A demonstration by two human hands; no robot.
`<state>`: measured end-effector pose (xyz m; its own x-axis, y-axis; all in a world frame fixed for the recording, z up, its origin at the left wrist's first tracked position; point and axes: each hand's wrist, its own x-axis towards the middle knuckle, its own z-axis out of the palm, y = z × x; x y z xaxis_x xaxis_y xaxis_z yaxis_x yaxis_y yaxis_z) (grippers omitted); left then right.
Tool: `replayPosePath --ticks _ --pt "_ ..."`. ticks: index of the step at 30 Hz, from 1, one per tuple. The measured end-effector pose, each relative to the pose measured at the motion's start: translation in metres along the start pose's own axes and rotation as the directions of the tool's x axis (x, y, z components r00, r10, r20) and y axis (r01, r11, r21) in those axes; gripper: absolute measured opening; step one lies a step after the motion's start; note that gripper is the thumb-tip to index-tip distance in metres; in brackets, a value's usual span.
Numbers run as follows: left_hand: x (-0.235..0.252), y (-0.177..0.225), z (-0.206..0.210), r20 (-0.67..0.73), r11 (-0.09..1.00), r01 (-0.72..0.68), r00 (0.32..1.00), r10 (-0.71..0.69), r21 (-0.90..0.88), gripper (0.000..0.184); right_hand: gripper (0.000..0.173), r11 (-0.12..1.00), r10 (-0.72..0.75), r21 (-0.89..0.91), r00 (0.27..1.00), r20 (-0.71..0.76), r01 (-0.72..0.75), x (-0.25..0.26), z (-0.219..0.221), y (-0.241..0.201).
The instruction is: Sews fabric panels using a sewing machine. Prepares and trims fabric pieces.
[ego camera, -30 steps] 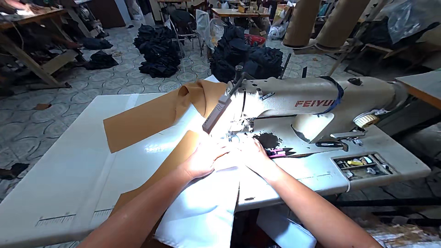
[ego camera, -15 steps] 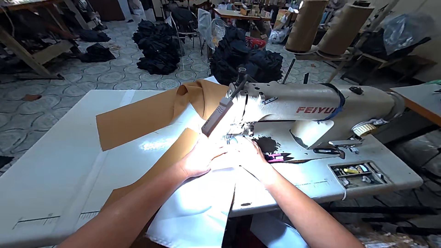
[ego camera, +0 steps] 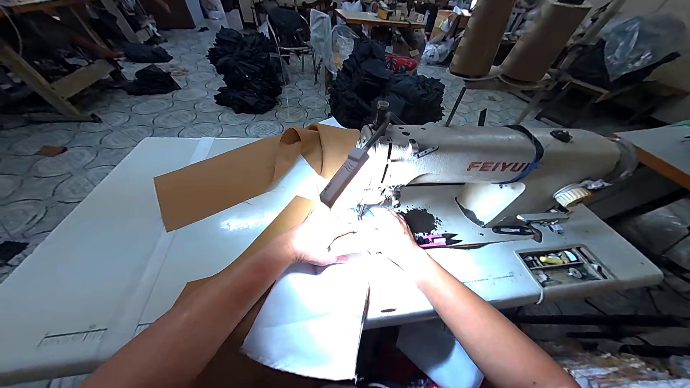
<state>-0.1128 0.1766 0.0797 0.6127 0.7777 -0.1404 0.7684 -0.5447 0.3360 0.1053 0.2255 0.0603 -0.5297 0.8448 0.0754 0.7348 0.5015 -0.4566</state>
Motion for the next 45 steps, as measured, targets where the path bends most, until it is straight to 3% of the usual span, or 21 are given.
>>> replayPosePath --ticks 2,5,7,8,10,13,17,21,24,31,35,39,45 --pt "-0.009 0.019 -0.006 0.033 0.998 -0.048 0.998 0.05 -0.041 0.069 0.032 0.995 0.02 0.098 1.0 -0.019 -0.018 0.002 0.003 0.005" --pt "-0.027 0.057 0.009 -0.068 0.985 -0.164 0.985 0.16 -0.052 0.065 0.029 0.991 -0.055 0.122 0.998 -0.024 0.057 0.0 0.0 0.012" --pt "-0.043 0.085 0.026 -0.139 0.996 -0.092 0.986 0.09 -0.007 0.072 0.031 0.996 -0.053 0.078 0.999 0.013 0.052 -0.014 -0.01 0.006" --pt "-0.048 0.097 0.04 -0.247 0.999 -0.033 0.968 0.042 0.041 0.071 0.032 0.997 -0.063 0.051 0.998 -0.028 0.065 -0.027 -0.012 0.001" --pt "-0.055 0.115 0.069 -0.472 0.987 0.093 0.881 -0.02 0.131 0.068 0.027 0.983 -0.181 -0.006 0.95 -0.252 0.186 -0.063 -0.002 -0.001" --pt "-0.064 0.134 0.098 -0.616 0.962 0.245 0.778 -0.123 0.118 0.07 0.015 0.943 -0.289 0.001 0.82 -0.494 0.333 -0.119 0.03 -0.004" --pt "-0.068 0.139 0.124 -0.705 0.956 0.29 0.688 -0.173 0.048 0.05 0.031 0.935 -0.312 -0.023 0.791 -0.527 0.354 -0.176 0.071 -0.011" --pt "-0.069 0.136 0.126 -0.74 0.966 0.254 0.641 -0.204 -0.047 0.018 0.038 0.936 -0.328 -0.074 0.779 -0.535 0.344 -0.182 0.084 -0.01" --pt "-0.069 0.135 0.125 -0.77 0.971 0.219 0.602 -0.211 -0.095 0.015 0.037 0.938 -0.318 -0.057 0.785 -0.531 0.341 -0.179 0.081 -0.011" --pt "-0.071 0.142 0.117 -0.771 0.953 0.253 0.569 -0.285 -0.166 0.017 0.037 0.937 -0.298 -0.007 0.787 -0.54 0.35 -0.176 0.08 -0.012" --pt "-0.068 0.141 0.117 -0.796 0.959 0.251 0.551 -0.252 -0.13 0.017 0.036 0.939 -0.296 -0.015 0.785 -0.545 0.343 -0.177 0.081 -0.012" --pt "-0.065 0.141 0.116 -0.777 0.973 0.195 0.591 -0.217 -0.124 0.027 0.036 0.936 -0.296 0.003 0.792 -0.534 0.352 -0.174 0.077 -0.012" --pt "-0.062 0.143 0.116 -0.693 0.963 0.259 0.681 -0.239 -0.078 0.039 0.033 0.967 -0.221 0.012 0.858 -0.463 0.255 -0.156 0.059 -0.011"
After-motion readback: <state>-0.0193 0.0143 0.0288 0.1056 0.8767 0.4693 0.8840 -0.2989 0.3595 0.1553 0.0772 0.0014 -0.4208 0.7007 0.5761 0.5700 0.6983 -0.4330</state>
